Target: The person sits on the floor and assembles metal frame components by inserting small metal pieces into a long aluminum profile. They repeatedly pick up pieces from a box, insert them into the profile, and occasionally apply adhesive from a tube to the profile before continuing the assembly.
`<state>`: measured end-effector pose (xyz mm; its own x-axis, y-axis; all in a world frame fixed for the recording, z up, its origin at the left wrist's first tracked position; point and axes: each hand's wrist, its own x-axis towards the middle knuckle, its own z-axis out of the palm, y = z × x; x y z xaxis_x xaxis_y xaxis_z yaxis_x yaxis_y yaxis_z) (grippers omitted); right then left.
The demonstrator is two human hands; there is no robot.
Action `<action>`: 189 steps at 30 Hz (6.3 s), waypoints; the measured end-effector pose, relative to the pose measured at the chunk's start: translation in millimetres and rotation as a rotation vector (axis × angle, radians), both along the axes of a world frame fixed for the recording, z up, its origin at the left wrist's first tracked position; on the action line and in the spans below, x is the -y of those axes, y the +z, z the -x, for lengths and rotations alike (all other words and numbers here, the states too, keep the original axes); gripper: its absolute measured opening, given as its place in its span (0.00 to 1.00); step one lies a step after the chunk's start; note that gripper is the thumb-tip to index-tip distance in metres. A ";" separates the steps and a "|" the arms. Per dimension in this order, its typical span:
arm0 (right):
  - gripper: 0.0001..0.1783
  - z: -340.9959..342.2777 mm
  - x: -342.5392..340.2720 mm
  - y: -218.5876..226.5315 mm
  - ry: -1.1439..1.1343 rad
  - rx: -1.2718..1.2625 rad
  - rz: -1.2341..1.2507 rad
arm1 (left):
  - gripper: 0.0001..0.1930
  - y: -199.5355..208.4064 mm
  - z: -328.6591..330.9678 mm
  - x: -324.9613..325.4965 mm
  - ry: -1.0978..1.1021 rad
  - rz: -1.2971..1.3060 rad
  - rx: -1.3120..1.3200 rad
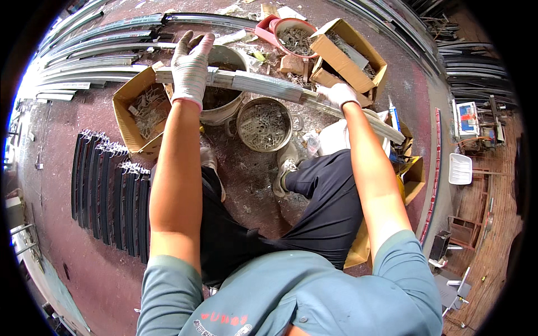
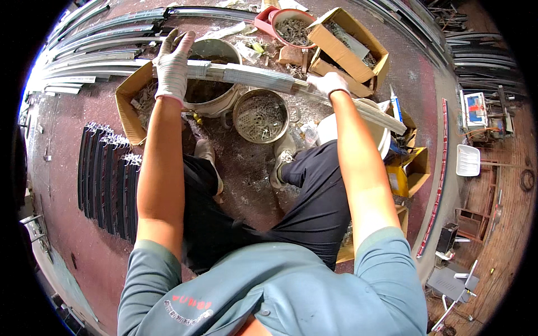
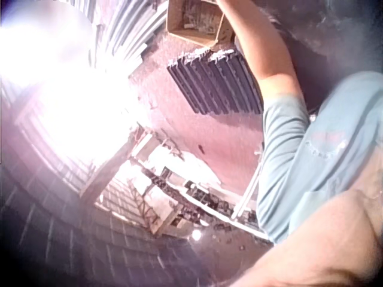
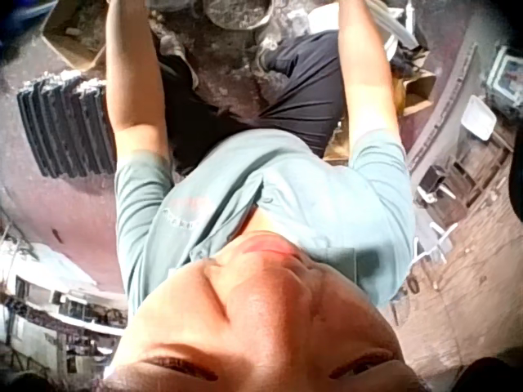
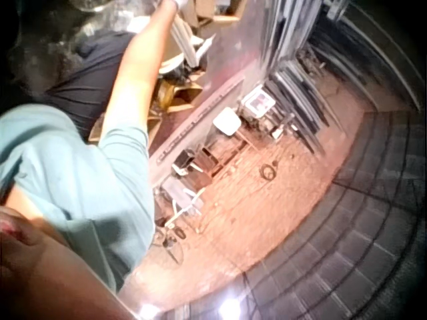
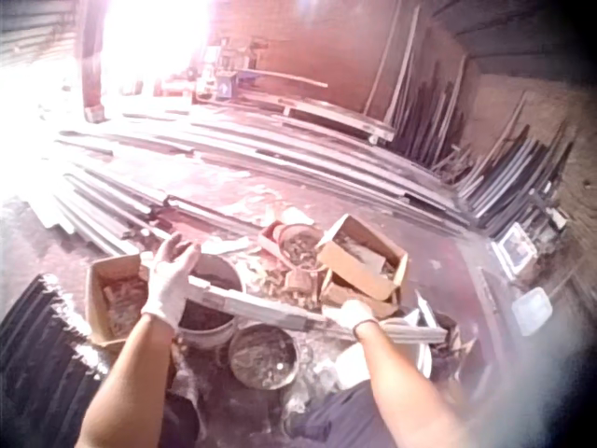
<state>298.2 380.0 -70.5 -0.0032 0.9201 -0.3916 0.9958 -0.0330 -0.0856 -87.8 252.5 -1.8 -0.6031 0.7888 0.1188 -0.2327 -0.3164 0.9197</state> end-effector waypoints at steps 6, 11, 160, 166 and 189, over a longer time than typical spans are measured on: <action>0.47 34.2 9.4 -11.4 -0.108 -0.023 0.041 | 0.36 3.8 -12.0 1.8 -0.049 0.052 -0.044; 0.36 22.7 1.7 -41.5 0.081 -0.154 -0.006 | 0.37 3.9 -25.9 4.6 -0.122 0.126 -0.110; 0.29 -354.3 444.5 -247.8 -0.941 -0.254 -0.025 | 0.22 -49.1 46.5 132.8 -0.380 0.705 -1.118; 0.21 -369.2 414.6 -322.0 -0.714 -0.011 0.357 | 0.21 -54.5 44.6 123.2 -0.436 0.655 -1.248; 0.14 -386.6 462.5 -174.4 -1.360 -1.640 -0.266 | 0.21 -34.9 -59.8 115.8 -0.578 0.493 -0.900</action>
